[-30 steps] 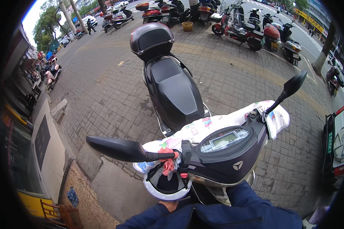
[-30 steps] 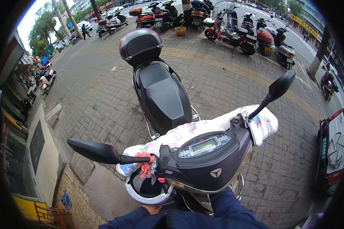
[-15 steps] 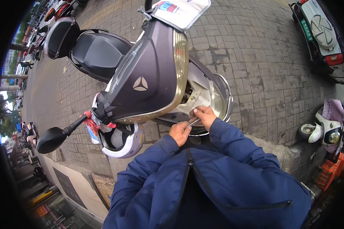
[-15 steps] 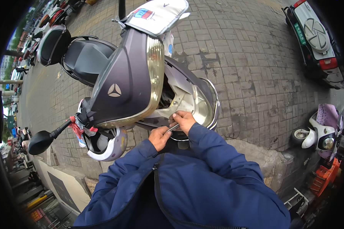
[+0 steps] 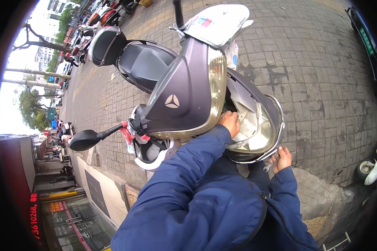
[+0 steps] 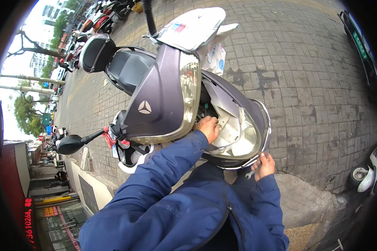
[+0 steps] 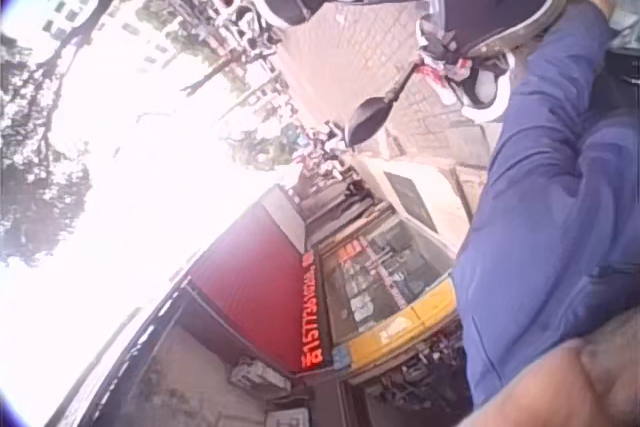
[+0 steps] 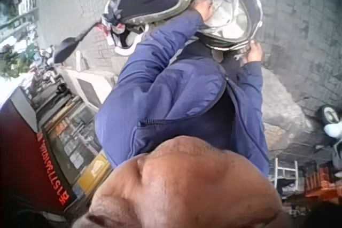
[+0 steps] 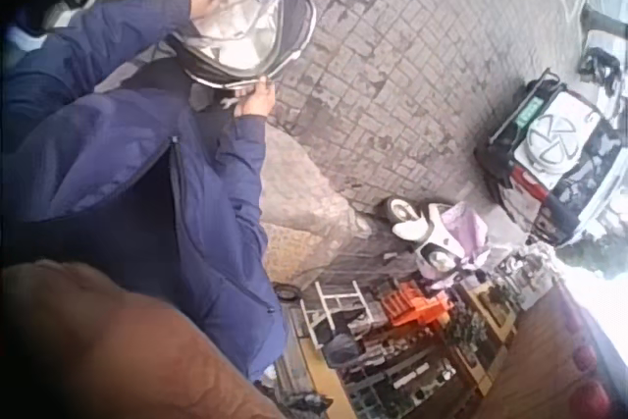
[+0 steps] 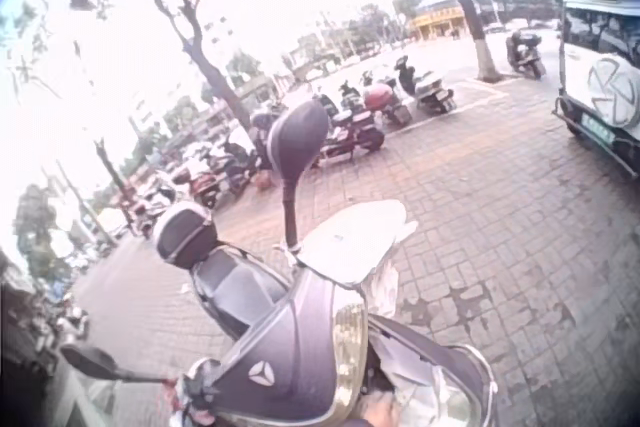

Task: The person uses a soldering iron to heat and remove a sticker from a metal plate, then installs the plate onto the rear of a scooter. They then open the front storage compartment and use a wrench to tighten bolts inside.

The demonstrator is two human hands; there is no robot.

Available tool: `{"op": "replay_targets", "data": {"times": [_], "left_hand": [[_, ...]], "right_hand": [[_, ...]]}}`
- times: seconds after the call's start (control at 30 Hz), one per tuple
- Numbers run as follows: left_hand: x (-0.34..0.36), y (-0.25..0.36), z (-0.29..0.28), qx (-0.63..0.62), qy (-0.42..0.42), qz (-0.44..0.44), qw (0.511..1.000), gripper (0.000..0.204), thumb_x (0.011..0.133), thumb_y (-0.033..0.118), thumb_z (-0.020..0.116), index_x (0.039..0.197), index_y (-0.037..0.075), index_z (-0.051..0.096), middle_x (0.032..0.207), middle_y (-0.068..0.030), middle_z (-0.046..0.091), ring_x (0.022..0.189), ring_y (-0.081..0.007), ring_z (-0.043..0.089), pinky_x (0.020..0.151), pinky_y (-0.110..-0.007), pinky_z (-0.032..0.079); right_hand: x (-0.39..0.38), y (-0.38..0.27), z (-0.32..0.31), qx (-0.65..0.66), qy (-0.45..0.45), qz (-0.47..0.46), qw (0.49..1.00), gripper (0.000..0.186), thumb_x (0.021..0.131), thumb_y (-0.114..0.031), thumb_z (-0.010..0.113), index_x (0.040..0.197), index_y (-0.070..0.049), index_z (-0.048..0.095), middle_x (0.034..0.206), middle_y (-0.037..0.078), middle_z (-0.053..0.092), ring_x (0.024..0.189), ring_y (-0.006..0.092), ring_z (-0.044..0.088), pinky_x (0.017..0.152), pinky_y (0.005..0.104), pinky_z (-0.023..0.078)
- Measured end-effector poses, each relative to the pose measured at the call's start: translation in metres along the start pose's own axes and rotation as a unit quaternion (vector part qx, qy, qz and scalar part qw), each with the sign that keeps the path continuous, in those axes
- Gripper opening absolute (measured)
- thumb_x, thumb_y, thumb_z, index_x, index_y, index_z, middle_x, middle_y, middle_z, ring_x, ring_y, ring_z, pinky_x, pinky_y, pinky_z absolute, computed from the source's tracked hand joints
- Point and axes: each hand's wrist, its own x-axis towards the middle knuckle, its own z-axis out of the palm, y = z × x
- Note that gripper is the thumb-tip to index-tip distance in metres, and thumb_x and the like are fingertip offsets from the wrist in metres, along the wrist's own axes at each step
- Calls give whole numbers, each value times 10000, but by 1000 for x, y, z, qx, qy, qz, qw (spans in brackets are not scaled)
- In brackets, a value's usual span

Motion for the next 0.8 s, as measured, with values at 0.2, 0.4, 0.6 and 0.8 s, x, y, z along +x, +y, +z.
{"op": "replay_targets", "data": {"times": [0.2,0.4,0.6,0.8], "left_hand": [[57,-35,26,228,-96,-31,968,197,783,144,573,903,78,715,972,-138,632,1007,-341,545,919,-474,431],[69,-44,30,286,-109,21,952,280,809,241,550,896,50,735,1033,-133,676,1122,-348,493,889,-456,399],[77,-53,35,332,-119,56,934,259,766,202,553,899,91,746,986,-91,701,1123,-303,466,858,-423,369],[88,-49,33,304,-169,29,937,376,747,173,543,1088,66,659,1133,-157,644,1166,-342,473,903,-444,400]], "right_hand": [[-7,26,-48,-7,57,23,998,139,939,-165,538,964,-30,516,588,15,417,414,114,351,370,270,296],[-6,52,-103,20,67,55,996,128,932,-194,568,951,-72,535,614,16,442,406,111,351,370,274,300],[-3,61,-130,38,69,80,994,145,928,-206,577,962,-70,538,619,17,445,408,104,347,372,267,297],[-1,62,-144,56,75,102,990,154,925,-197,577,981,-56,550,624,21,445,408,99,340,377,259,293]]}}
